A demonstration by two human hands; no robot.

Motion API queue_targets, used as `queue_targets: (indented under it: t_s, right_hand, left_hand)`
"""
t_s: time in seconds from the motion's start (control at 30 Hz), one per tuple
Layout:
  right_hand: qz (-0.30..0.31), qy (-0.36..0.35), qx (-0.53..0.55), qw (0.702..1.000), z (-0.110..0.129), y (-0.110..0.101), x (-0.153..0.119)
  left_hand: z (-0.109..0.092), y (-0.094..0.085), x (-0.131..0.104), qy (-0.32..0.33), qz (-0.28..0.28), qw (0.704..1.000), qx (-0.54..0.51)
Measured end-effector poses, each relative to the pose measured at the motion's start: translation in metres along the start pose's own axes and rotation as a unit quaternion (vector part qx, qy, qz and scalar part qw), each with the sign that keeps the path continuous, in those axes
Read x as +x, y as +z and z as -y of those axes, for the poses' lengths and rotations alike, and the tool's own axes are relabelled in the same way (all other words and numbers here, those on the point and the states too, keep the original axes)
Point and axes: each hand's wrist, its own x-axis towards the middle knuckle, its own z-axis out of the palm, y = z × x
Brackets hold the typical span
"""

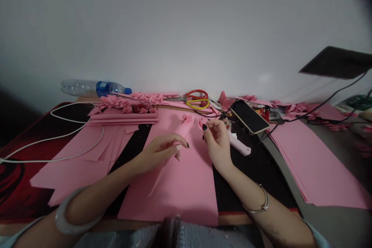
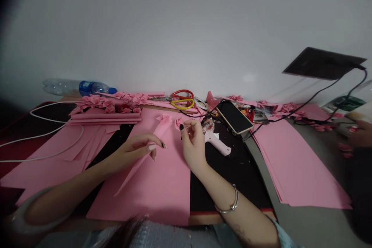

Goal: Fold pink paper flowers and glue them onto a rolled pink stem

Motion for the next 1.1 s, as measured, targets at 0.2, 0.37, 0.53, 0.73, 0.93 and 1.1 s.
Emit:
queue_targets:
  t_s: [0.2,0.37,0.53,0.73,0.93,1.1]
  right_hand:
    - [0.012,0.023,0.013,1.0,-0.0055,0.0016,-0.0015]
    - [0.011,0.025,0.016,1.0,-0.0061,0.0027,-0.0019]
    - [0.009,0.027,0.013,1.0,-0.0053,0.0025,-0.0022]
    - [0.009,0.02,0.006,1.0,-0.0065,0.0024,-0.004]
    - [0.013,0.008,-0.012,1.0,-0.006,0.0024,-0.0047]
    - [0.013,-0.013,-0.023,1.0,-0.0049,0.0019,-0.0049]
  left_hand:
    - [-0.0014,-0.0004,0.0002,0.006,0.007,1.0,0.02]
    - [-0.0028,0.0008,0.0001,-0.001,0.018,0.999,0.027]
    - [-0.0037,0.0024,0.0007,-0.006,0.024,1.0,0.014]
    - [-0.0018,0.003,0.0,-0.016,0.026,1.0,0.004]
    - [-0.0008,0.0008,0.0012,0.021,0.017,0.997,0.075]
    - [-0.003,0.0021,0.0012,0.017,0.018,0.997,0.075]
